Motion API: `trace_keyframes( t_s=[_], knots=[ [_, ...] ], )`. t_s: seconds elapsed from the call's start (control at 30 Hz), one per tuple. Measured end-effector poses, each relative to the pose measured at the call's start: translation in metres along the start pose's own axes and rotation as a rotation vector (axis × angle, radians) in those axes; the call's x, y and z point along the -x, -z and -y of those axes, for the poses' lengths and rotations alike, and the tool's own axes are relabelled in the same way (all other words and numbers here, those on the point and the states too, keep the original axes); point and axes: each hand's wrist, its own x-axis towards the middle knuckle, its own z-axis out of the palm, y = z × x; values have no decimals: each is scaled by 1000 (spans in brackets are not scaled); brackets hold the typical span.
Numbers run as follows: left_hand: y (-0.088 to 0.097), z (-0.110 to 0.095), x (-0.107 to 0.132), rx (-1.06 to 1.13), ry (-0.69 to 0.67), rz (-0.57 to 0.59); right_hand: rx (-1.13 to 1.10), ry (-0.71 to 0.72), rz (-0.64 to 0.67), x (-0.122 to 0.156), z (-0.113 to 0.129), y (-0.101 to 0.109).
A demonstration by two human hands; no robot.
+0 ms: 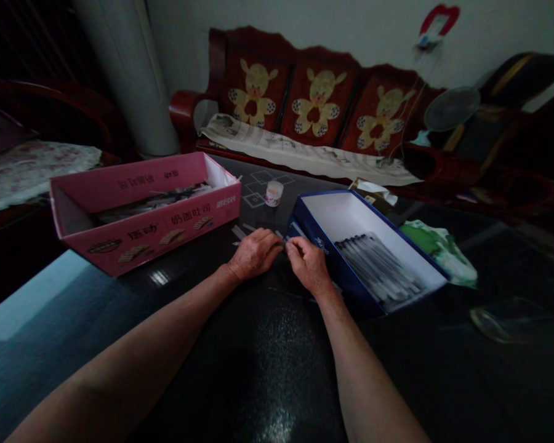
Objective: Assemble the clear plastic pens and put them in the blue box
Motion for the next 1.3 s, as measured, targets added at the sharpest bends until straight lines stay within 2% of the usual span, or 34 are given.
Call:
trace_keyframes(
  t_s=[0.13, 0.23, 0.37, 0.47, 0.67, 0.87, 1.03, 1.2, 1.3],
  knots=[
    [0, 0, 0, 3, -26, 10, 102, -32, -23, -1, 1, 0],
    [0, 1, 1, 8, -22, 5, 74, -81, -34, 0, 2, 2],
    [-1, 2, 2, 6, -9, -1, -6, 0, -4, 2, 1, 2],
    [-1, 1, 1, -1, -17, 2, 39, 32, -10, 1, -1, -1],
    [0, -1, 0, 3, -25, 11, 77, -62, -30, 1, -1, 0],
    [-1, 0, 1, -12, -30, 14, 38, 20, -5, 1, -2, 2],
    [0, -1, 0, -18, -35, 26, 138, -35, -34, 0, -1, -1],
    [-1, 1, 1, -26, -39, 33, 57, 13, 1, 1, 1, 0],
    [0, 1, 0, -30, -55, 41, 31, -38, 14, 1, 3, -1]
  ],
)
